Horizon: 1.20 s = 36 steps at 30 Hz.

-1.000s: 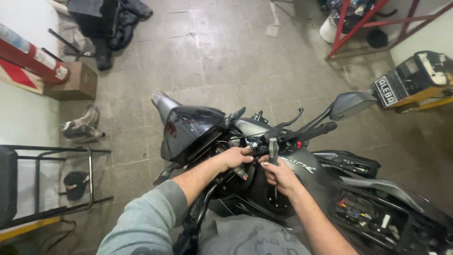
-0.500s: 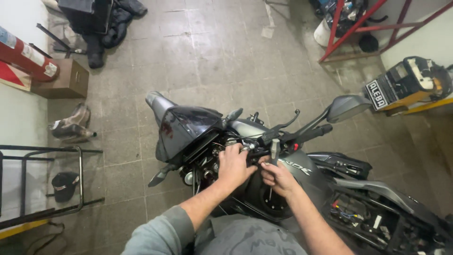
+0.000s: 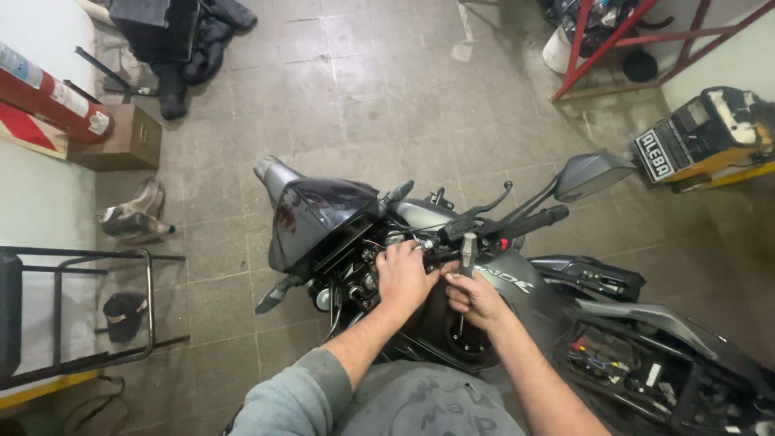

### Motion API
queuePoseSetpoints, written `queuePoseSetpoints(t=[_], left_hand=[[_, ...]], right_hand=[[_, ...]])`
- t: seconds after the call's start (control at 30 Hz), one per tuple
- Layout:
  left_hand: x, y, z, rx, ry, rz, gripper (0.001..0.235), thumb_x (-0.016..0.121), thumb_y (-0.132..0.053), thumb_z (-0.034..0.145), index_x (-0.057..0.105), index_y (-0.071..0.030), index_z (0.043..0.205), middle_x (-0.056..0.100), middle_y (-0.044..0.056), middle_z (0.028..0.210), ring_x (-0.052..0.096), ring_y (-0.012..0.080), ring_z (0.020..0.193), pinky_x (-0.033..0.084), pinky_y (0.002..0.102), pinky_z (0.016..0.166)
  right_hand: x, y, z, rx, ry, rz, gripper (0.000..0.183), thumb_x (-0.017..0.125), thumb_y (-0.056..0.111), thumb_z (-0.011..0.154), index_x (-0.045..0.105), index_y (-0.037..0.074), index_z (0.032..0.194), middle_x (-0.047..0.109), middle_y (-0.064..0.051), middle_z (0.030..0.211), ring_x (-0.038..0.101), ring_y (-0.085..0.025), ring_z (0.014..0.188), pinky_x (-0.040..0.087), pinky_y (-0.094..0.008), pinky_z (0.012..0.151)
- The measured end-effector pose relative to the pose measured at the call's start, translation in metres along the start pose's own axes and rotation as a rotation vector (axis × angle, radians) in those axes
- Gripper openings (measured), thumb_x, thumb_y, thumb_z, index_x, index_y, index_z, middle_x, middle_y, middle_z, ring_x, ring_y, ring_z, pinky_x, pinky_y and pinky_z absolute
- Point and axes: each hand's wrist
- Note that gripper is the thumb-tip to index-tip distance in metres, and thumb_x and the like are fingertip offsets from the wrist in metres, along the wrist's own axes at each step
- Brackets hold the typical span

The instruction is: The person works on the handlebar area of a motorcycle, using a wrench to tighten or loosen bolts on the control housing. They manipulate the handlebar components and wires while holding the tool.

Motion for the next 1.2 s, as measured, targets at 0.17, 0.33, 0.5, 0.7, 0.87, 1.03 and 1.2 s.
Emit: queuePoseSetpoints(t=[0.17,0.33,0.5,0.7,0.87,1.03,1.2], left_hand=[[0.006,0.004,0.000,0.012,0.027,-0.007,0.052,0.083,-0.042,0.075,0.073,-0.007,0.112,0.064,0.006,0.128,0.052,0.0296,0.122,0.039,0.050,0.103],[-0.036,0.007,0.004,0.075,0.044,-0.067,0.055,0.086,-0.039,0.066,0.074,-0.008,0.110,0.063,0.010,0.127,0.051,0.0337,0.121,0.040,0.051,0.098],[-0.061,0.010,0.000,0.413,0.019,-0.167,0.029,0.078,-0.028,0.084,0.073,-0.016,0.110,0.061,0.005,0.100,0.061,0.0274,0.097,0.050,0.042,0.081],[-0.058,0.009,0.009,0.693,-0.003,-0.232,0.027,0.071,-0.019,0.087,0.074,-0.023,0.114,0.061,0.000,0.093,0.061,0.0234,0.086,0.050,0.038,0.072],[-0.045,0.017,0.020,0.775,0.014,-0.197,0.020,0.068,-0.021,0.088,0.073,-0.024,0.108,0.061,-0.001,0.094,0.062,0.0216,0.089,0.051,0.037,0.074],[-0.055,0.021,0.027,0.869,0.025,-0.173,0.024,0.066,-0.020,0.089,0.072,-0.018,0.112,0.061,-0.001,0.096,0.063,0.0208,0.092,0.052,0.036,0.075],[-0.055,0.028,0.019,0.775,0.089,-0.268,0.018,0.071,-0.021,0.088,0.070,-0.015,0.105,0.071,-0.001,0.109,0.069,0.0217,0.095,0.056,0.035,0.076]], right_hand=[[0.008,0.001,-0.002,-0.008,-0.087,-0.077,0.011,0.066,0.011,0.094,0.062,0.008,0.104,0.046,0.006,0.066,0.035,-0.005,0.047,0.025,-0.022,0.040],[0.009,0.001,0.006,-0.026,-0.173,-0.130,0.015,0.067,0.011,0.093,0.065,0.007,0.108,0.046,0.006,0.065,0.035,-0.004,0.046,0.026,-0.023,0.040],[0.006,-0.012,0.005,-0.044,-0.205,-0.157,0.018,0.068,0.012,0.094,0.067,0.004,0.110,0.049,0.005,0.066,0.037,-0.005,0.048,0.029,-0.024,0.042],[-0.003,-0.017,0.010,-0.103,-0.212,-0.183,0.017,0.067,0.008,0.092,0.063,0.004,0.108,0.052,0.005,0.068,0.039,-0.006,0.048,0.031,-0.025,0.043],[0.006,-0.007,0.005,-0.088,-0.215,-0.209,0.023,0.063,0.002,0.089,0.067,0.003,0.111,0.051,0.005,0.067,0.038,-0.005,0.047,0.031,-0.023,0.043],[0.018,0.002,-0.003,-0.057,-0.189,-0.172,0.022,0.062,0.002,0.090,0.066,0.002,0.112,0.051,0.004,0.067,0.036,-0.005,0.045,0.029,-0.023,0.042],[0.013,-0.001,-0.007,-0.063,-0.101,-0.105,0.024,0.060,-0.001,0.088,0.060,0.005,0.111,0.052,0.002,0.075,0.035,-0.005,0.046,0.029,-0.023,0.041]])
Point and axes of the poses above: each hand's wrist, its own z-axis towards the middle knuckle, its own x-axis out of the palm, y = z × x
